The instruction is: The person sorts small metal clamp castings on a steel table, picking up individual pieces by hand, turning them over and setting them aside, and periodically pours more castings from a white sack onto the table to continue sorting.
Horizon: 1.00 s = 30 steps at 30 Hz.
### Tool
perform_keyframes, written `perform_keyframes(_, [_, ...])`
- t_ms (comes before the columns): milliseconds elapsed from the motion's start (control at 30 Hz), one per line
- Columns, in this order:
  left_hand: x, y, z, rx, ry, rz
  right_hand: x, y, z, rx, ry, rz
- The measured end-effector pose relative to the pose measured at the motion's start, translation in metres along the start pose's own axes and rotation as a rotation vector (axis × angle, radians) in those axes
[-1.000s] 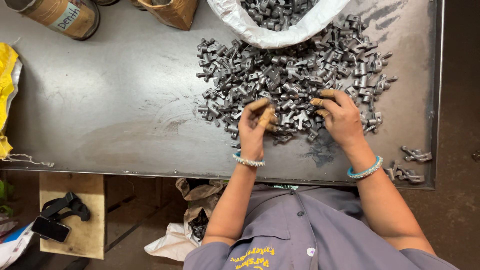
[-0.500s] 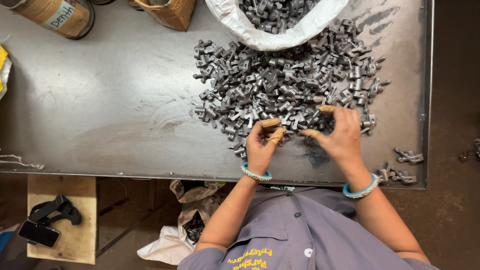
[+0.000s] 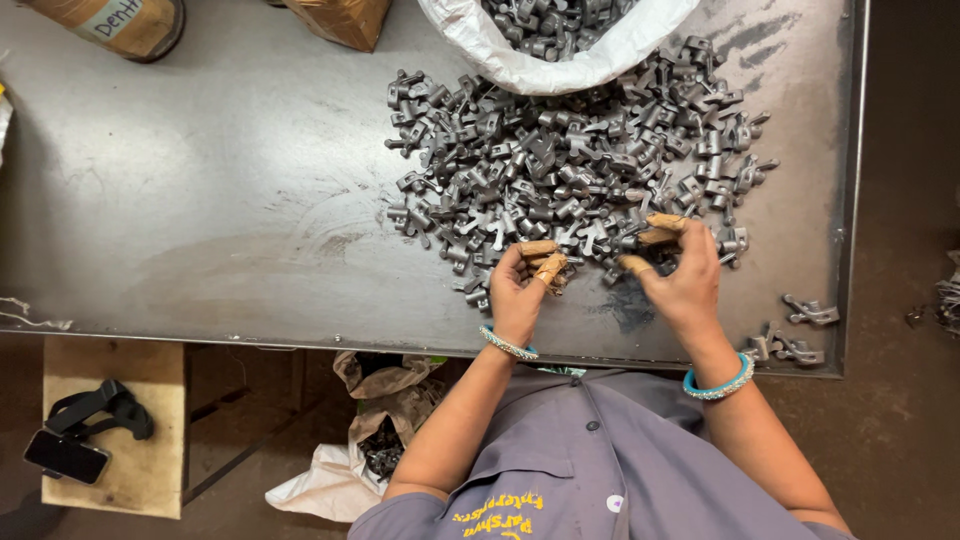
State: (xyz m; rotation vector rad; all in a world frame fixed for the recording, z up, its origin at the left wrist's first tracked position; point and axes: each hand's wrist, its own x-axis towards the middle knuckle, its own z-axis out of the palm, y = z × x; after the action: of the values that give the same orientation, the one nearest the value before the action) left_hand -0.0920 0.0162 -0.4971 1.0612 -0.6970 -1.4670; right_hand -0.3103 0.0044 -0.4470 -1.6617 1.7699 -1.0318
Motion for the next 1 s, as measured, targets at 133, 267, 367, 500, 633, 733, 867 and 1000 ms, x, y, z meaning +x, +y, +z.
perform_keyframes(133, [0.0,0.0,-0.003,-0.015,-0.007,0.001,-0.006,-0.004,0.013,-0.21,0.052,-0.117])
perform_keyframes(267, [-0.005,0.002,-0.003,-0.021,-0.009,-0.017,-0.008,-0.015,0.021,-0.25,0.103,-0.069])
perform_keyframes(367, [-0.008,0.003,-0.002,-0.029,0.003,-0.04,-0.006,-0.019,0.019,-0.209,0.094,-0.055])
perform_keyframes(500, [-0.008,0.005,0.002,-0.03,-0.014,-0.041,-0.001,-0.014,0.015,-0.192,0.095,-0.04])
perform_keyframes(633, [-0.009,0.01,0.007,-0.021,-0.048,-0.048,0.003,0.01,0.006,0.033,0.103,0.14])
perform_keyframes(733, [-0.015,0.013,0.008,0.009,-0.106,-0.051,-0.002,0.033,-0.005,0.619,0.007,0.183])
perform_keyframes(867, [-0.016,0.013,0.01,0.045,-0.192,-0.013,-0.024,0.05,-0.009,1.021,-0.085,0.251])
perform_keyframes(1000, [-0.014,0.013,0.014,0.034,-0.252,-0.019,-0.036,0.049,-0.004,1.11,-0.138,0.275])
